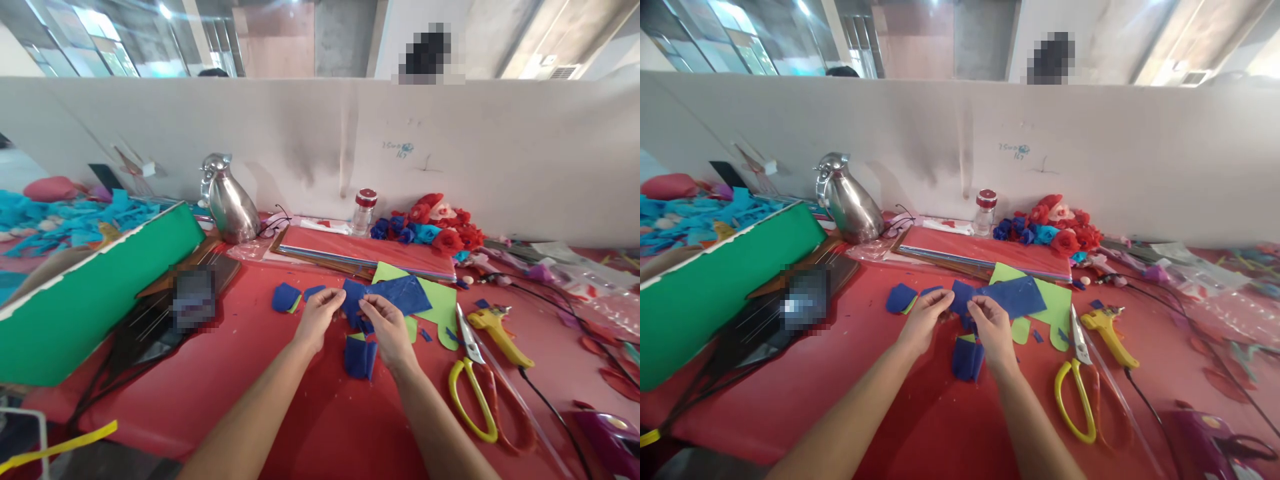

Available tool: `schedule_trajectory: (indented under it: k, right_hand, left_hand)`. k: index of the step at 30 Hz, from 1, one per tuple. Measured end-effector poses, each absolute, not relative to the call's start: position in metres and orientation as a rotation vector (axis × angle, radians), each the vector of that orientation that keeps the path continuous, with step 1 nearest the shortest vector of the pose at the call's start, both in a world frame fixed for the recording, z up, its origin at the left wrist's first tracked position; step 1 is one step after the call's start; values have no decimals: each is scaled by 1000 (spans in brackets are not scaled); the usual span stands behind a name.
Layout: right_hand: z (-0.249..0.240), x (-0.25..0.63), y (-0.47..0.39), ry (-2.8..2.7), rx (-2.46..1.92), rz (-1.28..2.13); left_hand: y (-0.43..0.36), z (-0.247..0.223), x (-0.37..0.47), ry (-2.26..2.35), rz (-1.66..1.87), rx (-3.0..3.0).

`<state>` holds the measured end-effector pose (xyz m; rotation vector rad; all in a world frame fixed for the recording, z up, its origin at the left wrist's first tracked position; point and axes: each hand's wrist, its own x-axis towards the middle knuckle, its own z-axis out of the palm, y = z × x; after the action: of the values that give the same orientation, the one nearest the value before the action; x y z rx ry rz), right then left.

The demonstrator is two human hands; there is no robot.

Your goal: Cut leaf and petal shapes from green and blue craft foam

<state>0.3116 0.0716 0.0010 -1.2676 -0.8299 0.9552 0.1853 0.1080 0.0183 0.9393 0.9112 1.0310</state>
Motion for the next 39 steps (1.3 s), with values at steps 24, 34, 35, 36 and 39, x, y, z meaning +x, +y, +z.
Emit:
schedule_trajectory:
  k: [24, 34, 35, 36, 39]
  right_hand:
    - [-4, 305, 65, -1074, -1469, 689]
    - [3, 306, 63, -1003, -1483, 764]
    - [3, 306, 63, -994, -1498, 754]
    - [3, 307, 62, -988, -1501, 752]
    - [2, 307, 63, -978, -1459, 794]
  left_hand:
    - [98, 15, 188, 1077, 1104, 1485]
    - [90, 9, 189, 1096, 1348, 2081]
    - [90, 8, 190, 1097, 1351, 2114]
    - [90, 8, 190, 1100, 1354, 2138]
    - [90, 7, 190, 1107, 1382, 2170]
